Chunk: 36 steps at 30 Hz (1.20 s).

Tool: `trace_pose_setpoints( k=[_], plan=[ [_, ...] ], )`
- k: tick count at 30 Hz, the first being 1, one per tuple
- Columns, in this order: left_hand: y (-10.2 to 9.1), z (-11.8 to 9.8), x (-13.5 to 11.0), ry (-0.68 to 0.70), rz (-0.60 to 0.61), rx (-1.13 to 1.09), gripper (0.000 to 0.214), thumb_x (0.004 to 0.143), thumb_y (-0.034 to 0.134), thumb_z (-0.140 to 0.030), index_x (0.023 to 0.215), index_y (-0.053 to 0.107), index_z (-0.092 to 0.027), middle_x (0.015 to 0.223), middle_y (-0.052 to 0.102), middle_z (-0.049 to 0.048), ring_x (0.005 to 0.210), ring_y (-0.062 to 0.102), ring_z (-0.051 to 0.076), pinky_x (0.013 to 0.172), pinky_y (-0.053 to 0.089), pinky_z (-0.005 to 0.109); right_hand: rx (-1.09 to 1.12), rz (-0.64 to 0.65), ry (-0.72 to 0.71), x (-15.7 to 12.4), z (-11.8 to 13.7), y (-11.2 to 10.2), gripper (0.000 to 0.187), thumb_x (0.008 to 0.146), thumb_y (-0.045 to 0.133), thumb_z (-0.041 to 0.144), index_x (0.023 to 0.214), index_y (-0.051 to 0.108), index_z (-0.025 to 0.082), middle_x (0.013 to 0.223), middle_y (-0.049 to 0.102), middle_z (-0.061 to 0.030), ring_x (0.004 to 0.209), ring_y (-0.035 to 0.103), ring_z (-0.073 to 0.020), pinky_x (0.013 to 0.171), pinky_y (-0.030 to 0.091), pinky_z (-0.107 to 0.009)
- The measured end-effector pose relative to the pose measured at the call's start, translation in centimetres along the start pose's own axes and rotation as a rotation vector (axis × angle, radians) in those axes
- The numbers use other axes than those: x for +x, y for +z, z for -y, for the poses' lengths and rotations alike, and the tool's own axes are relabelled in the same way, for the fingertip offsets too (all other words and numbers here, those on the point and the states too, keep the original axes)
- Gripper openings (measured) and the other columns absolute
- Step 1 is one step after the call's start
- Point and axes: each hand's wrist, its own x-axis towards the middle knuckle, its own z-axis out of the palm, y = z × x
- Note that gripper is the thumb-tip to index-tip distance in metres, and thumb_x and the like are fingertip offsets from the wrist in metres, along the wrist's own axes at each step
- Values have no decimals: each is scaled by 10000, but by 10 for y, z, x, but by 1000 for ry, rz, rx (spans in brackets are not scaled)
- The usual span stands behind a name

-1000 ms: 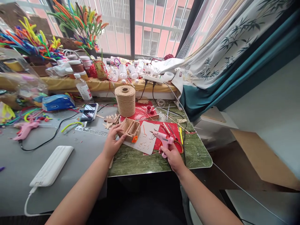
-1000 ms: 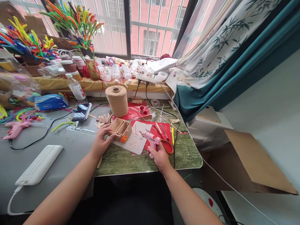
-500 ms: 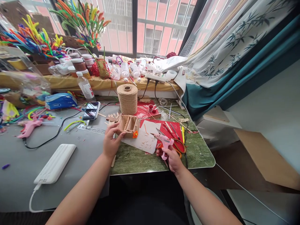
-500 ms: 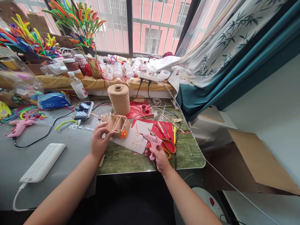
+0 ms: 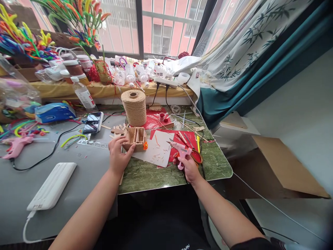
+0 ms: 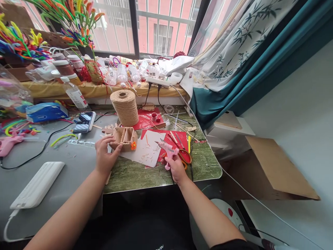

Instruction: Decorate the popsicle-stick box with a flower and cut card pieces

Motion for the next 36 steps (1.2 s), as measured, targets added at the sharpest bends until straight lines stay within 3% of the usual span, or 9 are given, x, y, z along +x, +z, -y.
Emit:
trace_pose_setpoints(
  k=[2,3,6,8,12,16,22,30,36],
  plan=[
    [-3,-3,-3,95,-32,23,275,870,744,-383,1082,621,-258,1230,669,94,1220,596,309,1116,396,543,-33,-5,-3,-1,-4,-1,303,802,752,384,1047,671,224,926,725,-37,769,682,-194,661,516,-313],
    [-3,-7,-6,170,15,21,231,871,740,-357,1057,631,-273,1190,686,79,1184,618,300,1095,414,532,-49,-4,-4,-1,-6,-2,323,799,757,392,1061,669,224,933,726,-40,773,683,-194,635,500,-298],
    [1,-30,-18,406,432,-15,88,933,650,-299,1016,677,-313,1043,731,36,988,678,248,939,500,450,-66,4,5,-2,-8,-4,331,791,764,411,1047,679,220,914,726,-40,767,676,-190,589,462,-272],
    [9,-50,-29,429,648,12,137,980,570,-302,1036,695,-297,993,734,55,884,667,235,829,520,412,-53,7,14,-2,-8,-5,323,791,760,417,1034,686,218,912,727,-40,765,674,-189,589,459,-272],
    [29,-77,-43,305,639,130,169,990,560,-335,994,706,-249,912,716,83,874,659,257,788,528,408,-46,18,16,0,-8,-8,324,791,758,417,1039,687,221,917,727,-40,764,674,-193,604,470,-280],
    [41,-79,-42,212,671,175,154,960,618,-358,976,724,-247,923,729,77,898,677,261,769,533,392,-48,28,-8,-1,-7,-7,296,788,762,385,1026,690,224,943,720,-35,767,666,-184,629,473,-284],
    [40,-74,-28,194,683,168,191,975,581,-331,918,747,-257,900,733,66,867,678,252,741,521,376,-49,47,0,-1,-5,-8,274,799,746,390,1007,704,218,883,719,-36,750,661,-191,595,443,-282],
    [49,-88,-22,291,718,232,230,995,527,-274,1049,751,-284,971,719,62,894,677,244,700,495,348,-14,40,5,-2,-3,-10,288,794,746,400,1012,685,221,831,707,-33,744,654,-201,581,424,-282],
    [65,-93,-18,245,801,249,261,981,546,-279,846,770,-273,886,707,62,854,665,239,670,449,330,7,29,3,-2,1,-8,312,777,748,405,1021,684,222,919,723,-47,737,656,-193,565,426,-276]
  ],
)
